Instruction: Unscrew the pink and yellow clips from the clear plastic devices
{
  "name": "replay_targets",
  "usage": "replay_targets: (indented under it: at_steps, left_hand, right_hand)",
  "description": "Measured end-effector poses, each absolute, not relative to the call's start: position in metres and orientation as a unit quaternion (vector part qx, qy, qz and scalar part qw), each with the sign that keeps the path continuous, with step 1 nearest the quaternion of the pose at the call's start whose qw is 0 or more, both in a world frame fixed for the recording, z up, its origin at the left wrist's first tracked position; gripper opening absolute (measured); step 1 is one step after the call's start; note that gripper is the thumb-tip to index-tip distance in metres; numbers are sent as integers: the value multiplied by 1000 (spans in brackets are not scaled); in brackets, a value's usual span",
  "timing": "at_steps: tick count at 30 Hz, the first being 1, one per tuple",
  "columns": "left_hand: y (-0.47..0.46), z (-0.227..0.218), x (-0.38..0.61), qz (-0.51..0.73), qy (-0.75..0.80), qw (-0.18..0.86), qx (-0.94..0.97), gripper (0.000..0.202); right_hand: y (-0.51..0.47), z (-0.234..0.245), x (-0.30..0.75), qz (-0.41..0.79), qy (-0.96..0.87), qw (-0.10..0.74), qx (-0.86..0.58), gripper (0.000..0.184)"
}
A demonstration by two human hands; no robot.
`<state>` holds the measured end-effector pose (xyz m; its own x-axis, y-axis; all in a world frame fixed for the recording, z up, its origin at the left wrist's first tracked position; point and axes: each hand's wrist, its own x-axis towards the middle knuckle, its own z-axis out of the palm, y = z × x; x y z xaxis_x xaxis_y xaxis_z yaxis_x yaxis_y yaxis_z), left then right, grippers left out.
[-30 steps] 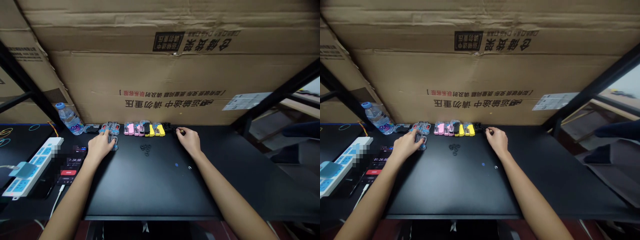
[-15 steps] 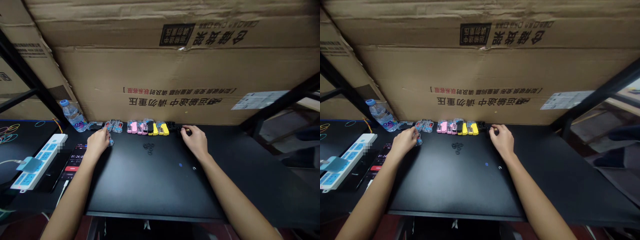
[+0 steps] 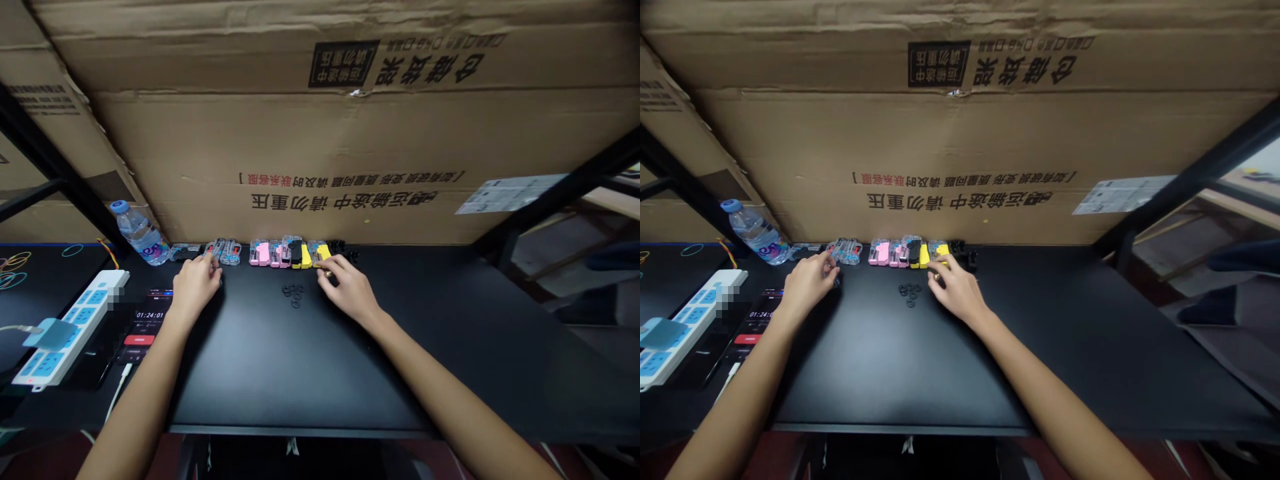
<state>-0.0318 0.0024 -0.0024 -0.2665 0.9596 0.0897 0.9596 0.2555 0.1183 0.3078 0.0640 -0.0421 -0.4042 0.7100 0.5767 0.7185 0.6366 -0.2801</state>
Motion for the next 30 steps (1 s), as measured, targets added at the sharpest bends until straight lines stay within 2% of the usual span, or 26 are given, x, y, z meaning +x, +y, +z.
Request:
replay_targets:
  at_steps: [6,10,15,23,27,30]
  left_hand:
    - [3,-4,-34,98,774,17,625,20]
    - [4,-8,-33,106,770,-26,629,23]
    - [5,-13,-28,116,748,-61,650,21]
    - [7,-19,-14,128,680,-52,720,20]
    - [5,-23,-6,170,635,-30,753,22]
    - [2,-28,7,245,583,-13,774,38]
  right_hand:
    - [58,-46,295,-31,-896,175,-406,39]
    - [60,-44,289,-46,-907,124,-399,42]
    - [61,-43,285,-46,-910,110,-397,44]
    - [66,-48,284,-36,-906,111,-408,46]
    - [64,-45,290,-48,-905,148,-395,45]
    - [53,-39,294,-18,-910,203,-362,42]
